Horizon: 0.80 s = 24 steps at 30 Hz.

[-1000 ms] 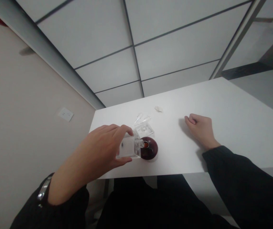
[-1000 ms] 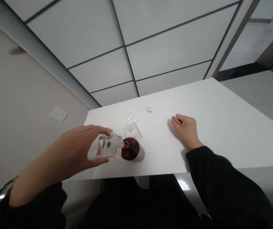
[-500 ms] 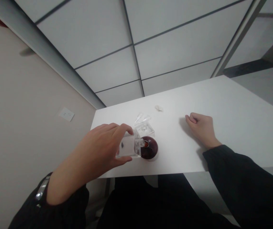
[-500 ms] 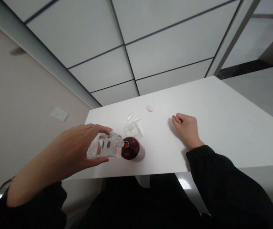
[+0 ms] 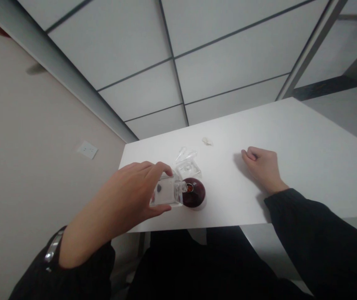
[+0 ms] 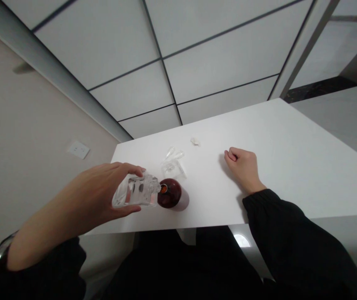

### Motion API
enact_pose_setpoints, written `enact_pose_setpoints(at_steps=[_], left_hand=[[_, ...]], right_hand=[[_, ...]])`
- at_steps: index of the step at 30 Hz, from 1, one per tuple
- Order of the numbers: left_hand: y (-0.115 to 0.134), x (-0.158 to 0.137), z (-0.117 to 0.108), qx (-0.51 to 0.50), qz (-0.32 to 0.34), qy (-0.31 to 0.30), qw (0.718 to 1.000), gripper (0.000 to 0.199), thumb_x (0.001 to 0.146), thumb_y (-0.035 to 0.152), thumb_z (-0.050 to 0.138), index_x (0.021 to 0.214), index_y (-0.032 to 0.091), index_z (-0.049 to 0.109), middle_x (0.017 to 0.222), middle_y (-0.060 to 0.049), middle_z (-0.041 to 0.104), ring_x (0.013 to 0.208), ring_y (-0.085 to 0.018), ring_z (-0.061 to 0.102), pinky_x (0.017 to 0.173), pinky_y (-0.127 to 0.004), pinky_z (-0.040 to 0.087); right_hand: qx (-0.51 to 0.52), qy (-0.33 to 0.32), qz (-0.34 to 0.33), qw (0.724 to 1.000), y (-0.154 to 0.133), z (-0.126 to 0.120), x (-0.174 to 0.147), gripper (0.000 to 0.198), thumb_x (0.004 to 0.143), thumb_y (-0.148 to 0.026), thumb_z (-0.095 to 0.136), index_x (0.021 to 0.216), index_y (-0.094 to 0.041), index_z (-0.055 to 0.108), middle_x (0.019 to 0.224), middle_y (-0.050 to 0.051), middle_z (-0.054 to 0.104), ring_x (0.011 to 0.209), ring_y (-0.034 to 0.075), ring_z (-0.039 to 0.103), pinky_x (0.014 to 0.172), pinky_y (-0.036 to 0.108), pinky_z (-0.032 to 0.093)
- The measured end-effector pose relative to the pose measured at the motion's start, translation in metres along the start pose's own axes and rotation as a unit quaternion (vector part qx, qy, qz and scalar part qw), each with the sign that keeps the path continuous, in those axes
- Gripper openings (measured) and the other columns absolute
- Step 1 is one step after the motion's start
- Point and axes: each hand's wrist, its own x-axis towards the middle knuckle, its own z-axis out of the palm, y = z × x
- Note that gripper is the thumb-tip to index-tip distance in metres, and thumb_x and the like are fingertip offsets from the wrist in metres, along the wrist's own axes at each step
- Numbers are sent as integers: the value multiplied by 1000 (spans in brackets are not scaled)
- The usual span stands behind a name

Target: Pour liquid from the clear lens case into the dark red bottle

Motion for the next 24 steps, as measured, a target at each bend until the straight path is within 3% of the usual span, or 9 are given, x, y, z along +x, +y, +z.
enact_pose_setpoints(at_steps=[24], left_hand=[[0,1,0,3,-4,-2,1000,58,81,46,84,130,24,62,120,-11,76,104,-32,74,87,-43,58]], right_hand=[[4,-2,-11,1000,-1,0,0,43,88,-35,53,61,-24,21,52,-5,22,53,12,24,58,32,23]])
